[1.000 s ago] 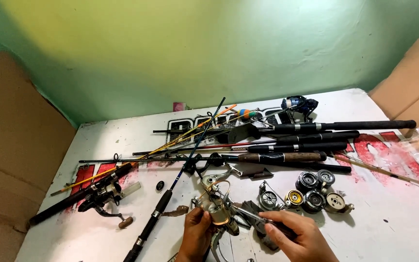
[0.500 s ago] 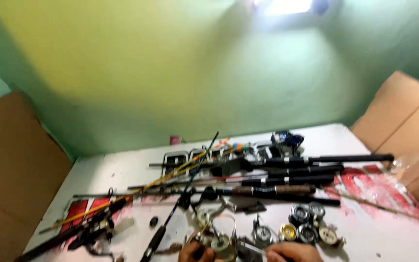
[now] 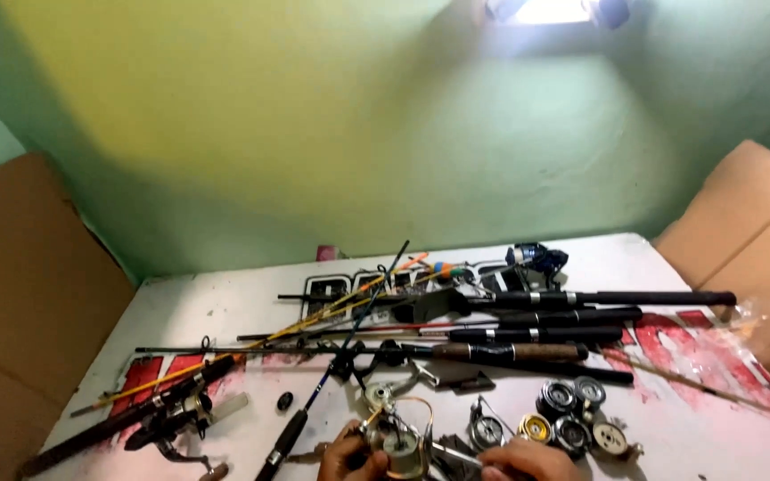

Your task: Assembling and repairing a fishing reel using a screwdriver and various components on a workbench.

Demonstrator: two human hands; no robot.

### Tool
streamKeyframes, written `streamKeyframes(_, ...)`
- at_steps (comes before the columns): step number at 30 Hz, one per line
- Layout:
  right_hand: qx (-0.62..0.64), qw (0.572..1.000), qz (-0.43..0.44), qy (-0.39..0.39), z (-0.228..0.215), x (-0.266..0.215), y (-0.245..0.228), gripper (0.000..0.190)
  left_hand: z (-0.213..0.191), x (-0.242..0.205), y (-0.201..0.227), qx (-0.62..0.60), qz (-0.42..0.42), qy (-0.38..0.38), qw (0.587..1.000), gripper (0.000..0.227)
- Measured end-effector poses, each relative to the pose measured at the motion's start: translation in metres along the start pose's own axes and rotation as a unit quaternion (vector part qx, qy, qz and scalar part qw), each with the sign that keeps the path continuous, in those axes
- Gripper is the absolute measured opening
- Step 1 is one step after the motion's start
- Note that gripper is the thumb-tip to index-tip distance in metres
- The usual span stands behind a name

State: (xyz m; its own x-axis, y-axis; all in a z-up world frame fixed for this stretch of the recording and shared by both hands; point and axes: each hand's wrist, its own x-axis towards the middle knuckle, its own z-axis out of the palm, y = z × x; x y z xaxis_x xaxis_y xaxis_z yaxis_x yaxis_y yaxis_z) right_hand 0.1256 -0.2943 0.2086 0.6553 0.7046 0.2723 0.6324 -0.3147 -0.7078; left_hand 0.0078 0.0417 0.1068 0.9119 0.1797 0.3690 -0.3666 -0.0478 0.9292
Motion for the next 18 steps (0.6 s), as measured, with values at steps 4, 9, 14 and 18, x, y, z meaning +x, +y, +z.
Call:
streamKeyframes(4,-0.004,0.997,0.070,-0.012,-0.019,0.001,-0.051,0.023,0.013,-0.002,0.048,0.052,-0.095,0.059,0.992,0.031)
streamKeyframes(9,-0.008,0.989,0.148,0.012,-0.025,0.007,-0.087,0.024,0.013,-0.002,0.050,0.101,-0.095,0.079,0.987,0.018)
streamKeyframes(14,0.043,0.984,0.173,0.005,-0.031,0.010,-0.119,0.025,0.026,0.004,0.098,0.003,-0.116,0.073,0.991,0.023)
streamKeyframes(18,0.076,0.987,0.140,0.003,-0.031,0.008,-0.114,0.026,0.025,0.001,0.089,-0.047,-0.125,0.073,0.988,0.029)
